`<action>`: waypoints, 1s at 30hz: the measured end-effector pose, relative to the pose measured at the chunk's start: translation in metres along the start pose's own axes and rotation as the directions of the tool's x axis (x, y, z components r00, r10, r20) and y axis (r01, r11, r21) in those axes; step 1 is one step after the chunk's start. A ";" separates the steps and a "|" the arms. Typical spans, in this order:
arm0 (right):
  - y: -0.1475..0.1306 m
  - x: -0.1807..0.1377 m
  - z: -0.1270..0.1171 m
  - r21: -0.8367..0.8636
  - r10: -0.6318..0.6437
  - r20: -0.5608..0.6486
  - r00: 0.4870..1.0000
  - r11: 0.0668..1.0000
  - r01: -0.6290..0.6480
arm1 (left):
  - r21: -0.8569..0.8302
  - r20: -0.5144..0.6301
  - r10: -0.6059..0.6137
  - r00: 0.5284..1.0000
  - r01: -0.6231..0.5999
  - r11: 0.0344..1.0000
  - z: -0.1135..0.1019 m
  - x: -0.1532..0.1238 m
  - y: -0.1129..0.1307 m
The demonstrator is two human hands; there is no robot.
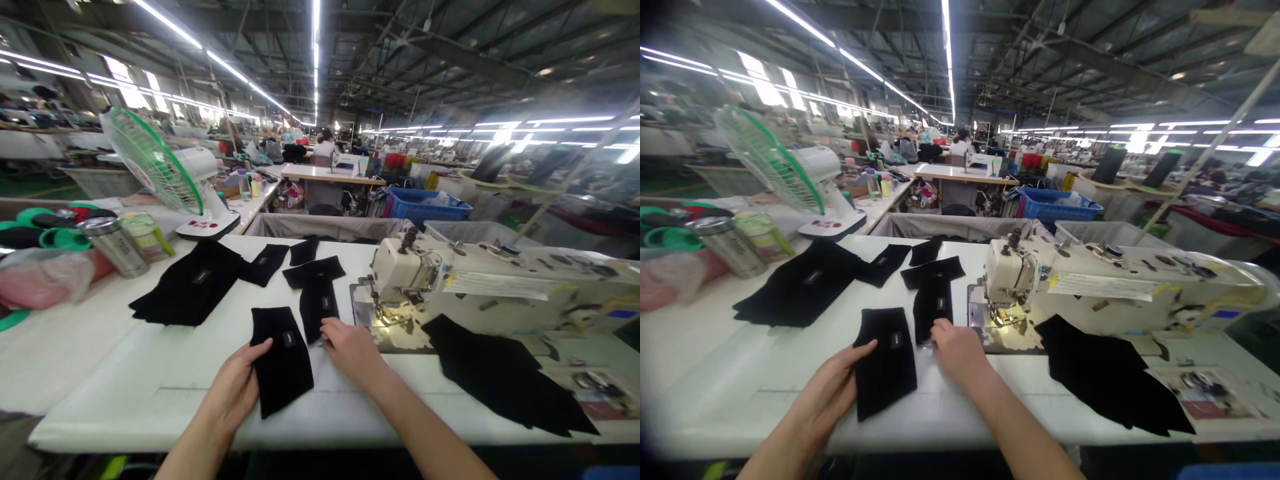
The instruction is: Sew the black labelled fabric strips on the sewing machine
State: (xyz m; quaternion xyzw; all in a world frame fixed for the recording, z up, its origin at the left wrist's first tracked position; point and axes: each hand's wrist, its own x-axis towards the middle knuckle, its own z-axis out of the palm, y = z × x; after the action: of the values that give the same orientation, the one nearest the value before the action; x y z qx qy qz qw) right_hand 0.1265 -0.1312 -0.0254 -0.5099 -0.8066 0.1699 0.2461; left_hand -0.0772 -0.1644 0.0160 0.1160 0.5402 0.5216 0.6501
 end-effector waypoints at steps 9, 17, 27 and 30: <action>-0.032 -0.005 -0.029 0.002 -0.240 -0.159 0.958 0.970 0.243 | -0.120 0.138 -0.068 0.988 0.085 0.989 -0.003 0.003 -0.010; -0.051 -0.041 -0.020 -0.027 -0.523 0.047 0.851 0.851 0.524 | -0.156 0.205 -0.143 0.968 0.177 0.972 -0.003 0.004 -0.011; -0.022 0.062 -0.011 -0.016 -0.007 -0.034 0.999 1.000 0.007 | -0.114 0.081 -0.152 0.985 0.160 0.980 -0.002 -0.003 -0.014; -0.020 0.098 0.013 -0.079 0.022 -0.008 1.000 0.997 -0.023 | -0.127 0.050 -0.182 0.982 0.187 0.974 -0.001 -0.006 -0.013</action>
State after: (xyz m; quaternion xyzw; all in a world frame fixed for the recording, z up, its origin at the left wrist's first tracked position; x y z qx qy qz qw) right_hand 0.0692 -0.0515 -0.0037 -0.5290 -0.8059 0.1389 0.2267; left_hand -0.0702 -0.1753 0.0094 0.0321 0.5005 0.4910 0.7123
